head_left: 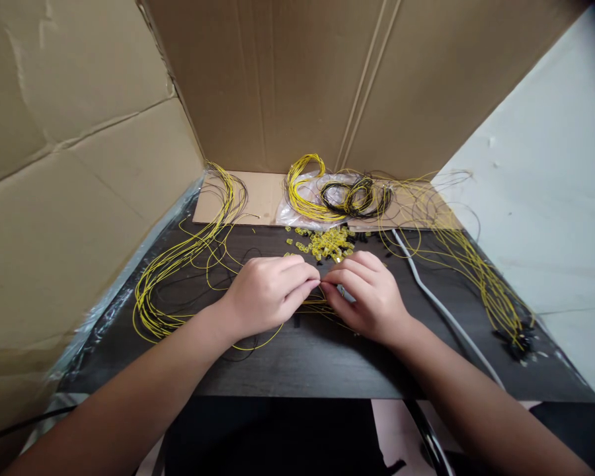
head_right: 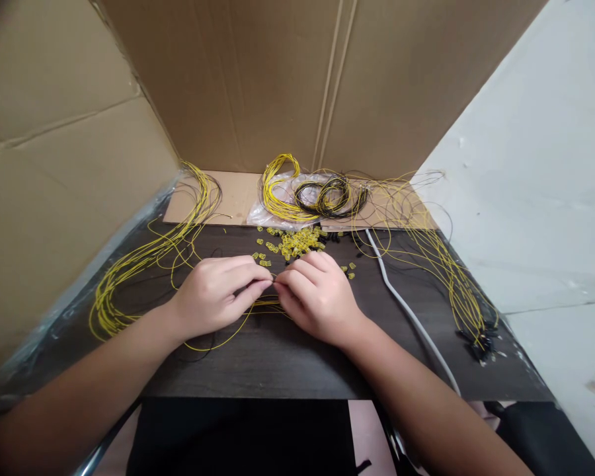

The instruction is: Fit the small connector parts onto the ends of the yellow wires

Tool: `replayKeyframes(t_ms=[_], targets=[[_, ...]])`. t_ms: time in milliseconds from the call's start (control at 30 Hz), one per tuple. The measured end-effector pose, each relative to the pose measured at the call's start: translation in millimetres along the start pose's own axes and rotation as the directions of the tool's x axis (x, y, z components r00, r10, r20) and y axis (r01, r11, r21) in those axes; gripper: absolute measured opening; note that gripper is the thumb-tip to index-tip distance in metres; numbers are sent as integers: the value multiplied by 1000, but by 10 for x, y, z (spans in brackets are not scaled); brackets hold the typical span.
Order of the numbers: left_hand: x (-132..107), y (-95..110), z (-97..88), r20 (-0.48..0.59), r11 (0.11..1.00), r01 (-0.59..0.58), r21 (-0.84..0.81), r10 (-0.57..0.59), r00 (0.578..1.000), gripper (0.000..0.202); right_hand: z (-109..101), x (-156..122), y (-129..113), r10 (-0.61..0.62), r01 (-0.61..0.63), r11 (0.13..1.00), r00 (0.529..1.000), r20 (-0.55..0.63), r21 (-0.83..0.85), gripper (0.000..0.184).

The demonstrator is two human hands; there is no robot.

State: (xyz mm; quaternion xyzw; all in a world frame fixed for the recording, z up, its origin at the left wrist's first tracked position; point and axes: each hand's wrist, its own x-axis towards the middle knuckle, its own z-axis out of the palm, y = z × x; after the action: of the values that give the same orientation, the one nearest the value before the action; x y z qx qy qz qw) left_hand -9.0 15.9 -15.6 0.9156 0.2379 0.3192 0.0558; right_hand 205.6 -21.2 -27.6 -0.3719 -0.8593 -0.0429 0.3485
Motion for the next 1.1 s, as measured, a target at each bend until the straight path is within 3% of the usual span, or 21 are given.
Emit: replayKeyframes(t_ms=[833, 1100], targets=[[-6, 5, -3, -68, 1000, 23, -8, -24, 997, 11, -28, -15, 16, -17, 19, 999, 999, -49, 36, 13], [-5, -4, -9, -73, 999, 27, 36, -24, 997, 10, -62, -45, -5, 105, -95, 994, 976, -193, 63, 15]])
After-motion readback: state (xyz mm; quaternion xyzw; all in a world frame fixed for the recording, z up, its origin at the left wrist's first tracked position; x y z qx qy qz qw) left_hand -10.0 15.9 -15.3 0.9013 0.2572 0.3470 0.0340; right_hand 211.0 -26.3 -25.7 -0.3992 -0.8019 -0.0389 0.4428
